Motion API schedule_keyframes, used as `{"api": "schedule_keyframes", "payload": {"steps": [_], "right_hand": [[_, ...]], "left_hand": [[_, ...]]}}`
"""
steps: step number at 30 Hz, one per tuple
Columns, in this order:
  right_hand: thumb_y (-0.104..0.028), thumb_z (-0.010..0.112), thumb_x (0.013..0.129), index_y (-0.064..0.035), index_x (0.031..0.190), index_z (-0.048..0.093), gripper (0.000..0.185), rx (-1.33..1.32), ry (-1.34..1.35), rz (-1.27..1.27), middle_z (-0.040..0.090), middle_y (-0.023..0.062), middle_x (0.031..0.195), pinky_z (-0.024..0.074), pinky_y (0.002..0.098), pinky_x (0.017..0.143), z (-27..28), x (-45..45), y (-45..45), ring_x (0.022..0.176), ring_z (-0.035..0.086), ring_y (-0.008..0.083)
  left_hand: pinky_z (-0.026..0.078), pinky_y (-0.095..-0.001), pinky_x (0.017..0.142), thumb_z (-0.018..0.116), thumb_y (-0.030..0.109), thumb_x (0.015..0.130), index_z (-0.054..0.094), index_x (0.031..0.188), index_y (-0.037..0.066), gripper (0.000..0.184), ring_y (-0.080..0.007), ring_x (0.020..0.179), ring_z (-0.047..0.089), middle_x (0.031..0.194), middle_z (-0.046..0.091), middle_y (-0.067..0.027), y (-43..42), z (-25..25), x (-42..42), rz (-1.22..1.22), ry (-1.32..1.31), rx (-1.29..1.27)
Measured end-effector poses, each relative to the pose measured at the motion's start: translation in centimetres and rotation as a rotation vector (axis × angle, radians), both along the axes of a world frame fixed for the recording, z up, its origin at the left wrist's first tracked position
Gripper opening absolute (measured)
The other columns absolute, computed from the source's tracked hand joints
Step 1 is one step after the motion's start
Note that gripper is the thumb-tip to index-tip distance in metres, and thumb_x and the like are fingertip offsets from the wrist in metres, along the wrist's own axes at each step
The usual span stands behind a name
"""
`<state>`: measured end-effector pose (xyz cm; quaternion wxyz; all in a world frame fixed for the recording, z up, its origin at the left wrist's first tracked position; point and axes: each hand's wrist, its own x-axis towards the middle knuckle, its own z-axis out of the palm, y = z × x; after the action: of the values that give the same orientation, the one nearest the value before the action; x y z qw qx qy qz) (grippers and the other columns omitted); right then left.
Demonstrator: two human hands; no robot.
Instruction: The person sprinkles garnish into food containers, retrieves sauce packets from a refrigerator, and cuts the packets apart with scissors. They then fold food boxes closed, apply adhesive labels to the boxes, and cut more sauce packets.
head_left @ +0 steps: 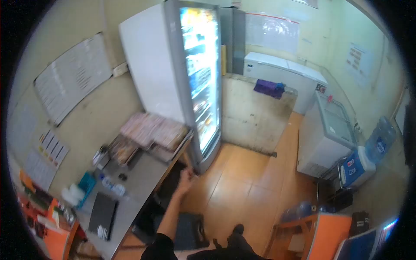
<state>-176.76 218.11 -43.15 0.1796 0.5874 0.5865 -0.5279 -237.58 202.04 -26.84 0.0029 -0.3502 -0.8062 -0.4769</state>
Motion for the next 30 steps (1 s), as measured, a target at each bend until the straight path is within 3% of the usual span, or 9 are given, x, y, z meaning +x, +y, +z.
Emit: {"api": "schedule_keyframes", "payload": {"steps": [3,6,11,14,16,17,20,24,30], "right_hand": [[-0.023,0.057,0.093,-0.0026,0.103,0.064,0.023,-0.046,-0.045,0.021,0.063,0.0101,0.09,0.0489,0.0343,0.071,-1.2,-5.7,9.3,0.079,0.061,0.0238],[-0.023,0.057,0.093,-0.0025,0.105,0.064,0.025,-0.062,-0.074,0.021,0.065,0.0116,0.094,0.0495,0.0353,0.075,-1.2,-11.8,19.8,0.083,0.062,0.026],[-0.024,0.057,0.093,-0.0024,0.108,0.065,0.028,0.038,-0.08,0.068,0.068,0.0142,0.1,0.0506,0.0369,0.082,-1.8,-23.3,38.4,0.09,0.065,0.0297],[-0.024,0.057,0.093,-0.0013,0.103,0.066,0.026,0.326,0.317,-0.088,0.068,0.0167,0.102,0.0506,0.038,0.085,1.6,-35.9,52.6,0.094,0.065,0.0314],[-0.024,0.06,0.094,0.0007,0.089,0.063,0.025,0.95,0.628,-0.206,0.062,0.0144,0.078,0.0485,0.0386,0.066,9.2,-46.0,62.5,0.071,0.061,0.0252],[-0.021,0.059,0.094,0.0023,0.099,0.061,0.024,1.167,0.625,-0.231,0.061,0.0196,0.099,0.0484,0.0417,0.075,12.9,-50.6,67.5,0.089,0.061,0.0326],[-0.02,0.053,0.096,-0.0012,0.11,0.06,0.024,1.432,0.738,-0.45,0.056,0.0174,0.104,0.0413,0.0417,0.092,22.7,-61.5,80.3,0.103,0.053,0.0347],[-0.023,0.051,0.097,-0.001,0.116,0.059,0.03,1.55,0.716,-0.483,0.056,0.0178,0.109,0.0373,0.0421,0.099,26.1,-69.3,92.8,0.111,0.051,0.0354],[-0.029,0.044,0.1,0.0016,0.117,0.058,0.038,1.113,1.0,-0.64,0.056,0.0185,0.112,0.0368,0.0433,0.1,24.6,-71.1,95.1,0.111,0.051,0.0338]], "left_hand": [[0.048,-0.0402,0.086,0.072,0.02,0.083,0.056,0.118,0.002,0.042,-0.0258,0.098,0.054,0.107,0.055,-0.0173,10.1,15.2,-7.6,0.293,-0.213,0.164],[0.045,-0.0399,0.097,0.077,0.029,0.082,0.041,0.138,0.001,0.072,-0.0358,0.119,0.048,0.135,0.041,-0.021,15.2,13.7,-22.5,0.486,-0.193,0.496],[0.037,-0.0435,0.107,0.082,0.042,0.075,0.021,0.148,-0.006,0.106,-0.036,0.127,0.044,0.14,0.04,-0.0285,21.5,16.9,-34.9,0.754,0.09,0.252],[0.045,-0.0402,0.099,0.073,0.042,0.082,0.037,0.139,-0.007,0.083,-0.0323,0.117,0.054,0.131,0.052,-0.0235,20.5,8.9,-44.1,0.765,0.128,0.102],[0.046,-0.0403,0.097,0.072,0.043,0.082,0.039,0.137,-0.006,0.081,-0.0319,0.115,0.055,0.129,0.053,-0.0225,23.8,9.9,-43.3,0.808,0.053,0.053],[0.046,-0.0403,0.095,0.072,0.044,0.082,0.039,0.136,-0.006,0.08,-0.0318,0.114,0.055,0.128,0.053,-0.022,26.2,11.0,-42.5,0.838,0.021,0.044],[0.046,-0.0405,0.092,0.071,0.045,0.082,0.041,0.134,-0.004,0.077,-0.0312,0.11,0.056,0.125,0.054,-0.0205,34.1,14.1,-41.3,0.904,-0.054,0.008],[0.047,-0.0407,0.086,0.069,0.047,0.082,0.044,0.131,-0.002,0.074,-0.0305,0.105,0.056,0.121,0.056,-0.0186,43.6,17.2,-42.2,0.977,-0.131,-0.013],[0.048,-0.041,0.079,0.067,0.049,0.083,0.048,0.127,0.0,0.069,-0.0295,0.097,0.058,0.115,0.059,-0.0156,51.0,20.4,-43.0,1.042,-0.196,-0.033]]}}
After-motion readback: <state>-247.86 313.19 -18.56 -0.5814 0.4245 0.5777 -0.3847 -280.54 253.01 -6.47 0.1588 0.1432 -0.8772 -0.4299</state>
